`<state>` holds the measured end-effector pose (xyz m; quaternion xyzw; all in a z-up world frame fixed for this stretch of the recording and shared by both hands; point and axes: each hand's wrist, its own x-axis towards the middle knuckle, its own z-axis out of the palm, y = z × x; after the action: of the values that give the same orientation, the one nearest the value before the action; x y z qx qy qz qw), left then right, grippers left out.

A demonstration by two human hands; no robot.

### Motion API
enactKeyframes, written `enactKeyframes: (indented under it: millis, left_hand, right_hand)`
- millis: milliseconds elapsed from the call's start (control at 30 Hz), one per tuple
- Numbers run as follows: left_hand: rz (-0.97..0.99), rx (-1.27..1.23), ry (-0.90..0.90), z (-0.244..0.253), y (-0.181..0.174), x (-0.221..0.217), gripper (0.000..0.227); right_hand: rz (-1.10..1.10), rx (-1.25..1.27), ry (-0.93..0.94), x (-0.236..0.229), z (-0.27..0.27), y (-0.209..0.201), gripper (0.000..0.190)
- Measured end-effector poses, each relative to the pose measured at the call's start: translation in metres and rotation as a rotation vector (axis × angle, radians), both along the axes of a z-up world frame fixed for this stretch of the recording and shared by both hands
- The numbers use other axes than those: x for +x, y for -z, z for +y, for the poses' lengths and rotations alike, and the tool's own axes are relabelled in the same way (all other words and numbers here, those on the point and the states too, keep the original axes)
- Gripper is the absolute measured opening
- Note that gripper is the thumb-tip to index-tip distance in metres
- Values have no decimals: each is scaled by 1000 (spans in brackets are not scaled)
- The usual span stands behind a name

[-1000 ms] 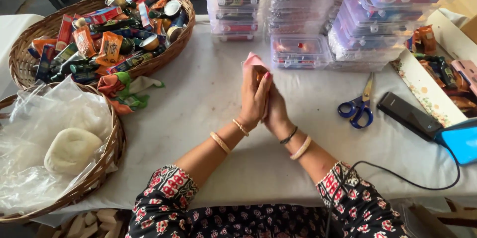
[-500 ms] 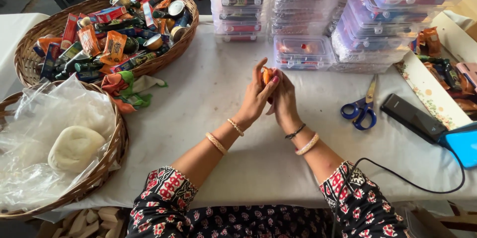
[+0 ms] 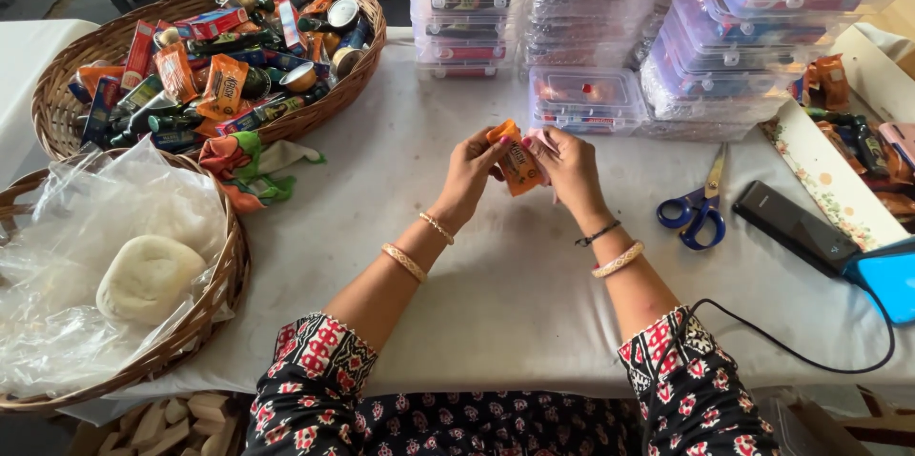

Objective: The person wipes a clear plastic storage box with a pink cloth, places small cosmetic tubes and items into the box, and closes it. They stack the filled box onto piles of similar boxes, wipe the table surface, and pick additional items from a basket to pack.

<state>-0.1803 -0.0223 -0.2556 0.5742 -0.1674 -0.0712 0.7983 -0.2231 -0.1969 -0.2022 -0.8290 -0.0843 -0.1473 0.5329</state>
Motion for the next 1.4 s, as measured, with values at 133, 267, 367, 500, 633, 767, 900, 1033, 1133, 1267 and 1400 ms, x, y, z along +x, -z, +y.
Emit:
enactKeyframes:
  millis: [133,267,367,500,633,767,900,1033,1133,1267,1400]
  left_hand:
    - [8,-22,-21,11,-12,3,34]
    - [27,15,-103,20,-14,9,30]
    - [46,-9,-110,22,-12,11,27]
    - [35,22,-165,26,-15,14,22]
    - [21,108,-272,39,-16,24,20]
    - [-299,620,-560,76,-26,33,31]
    - [-587,1295,-1068,142,-65,34,26]
    - [-591,1515,-1356,214,-46,50,25]
    - [-507,1593,-1394,234,-35,51,23]
    - [-432,1532,-1255,235,-26,56,20]
    - [-439,1533,-1258,234,-36,50,21]
  right_hand:
    - [-168,-69,-69,12,-15,12,25]
    - [25,-171,-147,11,-10,17,20]
    - [236,-205,-151,8,-6,15,28]
    - [158,-340,-124,11,-10,15,47]
    - [331,-334,-33,-1,-6,-5,40]
    - [-110,-555,28,7,-18,4,43]
    - [-131,-546,52,5,-20,0,44]
    - [-119,-524,55,3,-18,-3,43]
    - [-126,-544,48,4,-18,2,43]
    - [-79,-586,48,6,-20,8,45]
    - [-82,-574,44,3,-17,2,41]
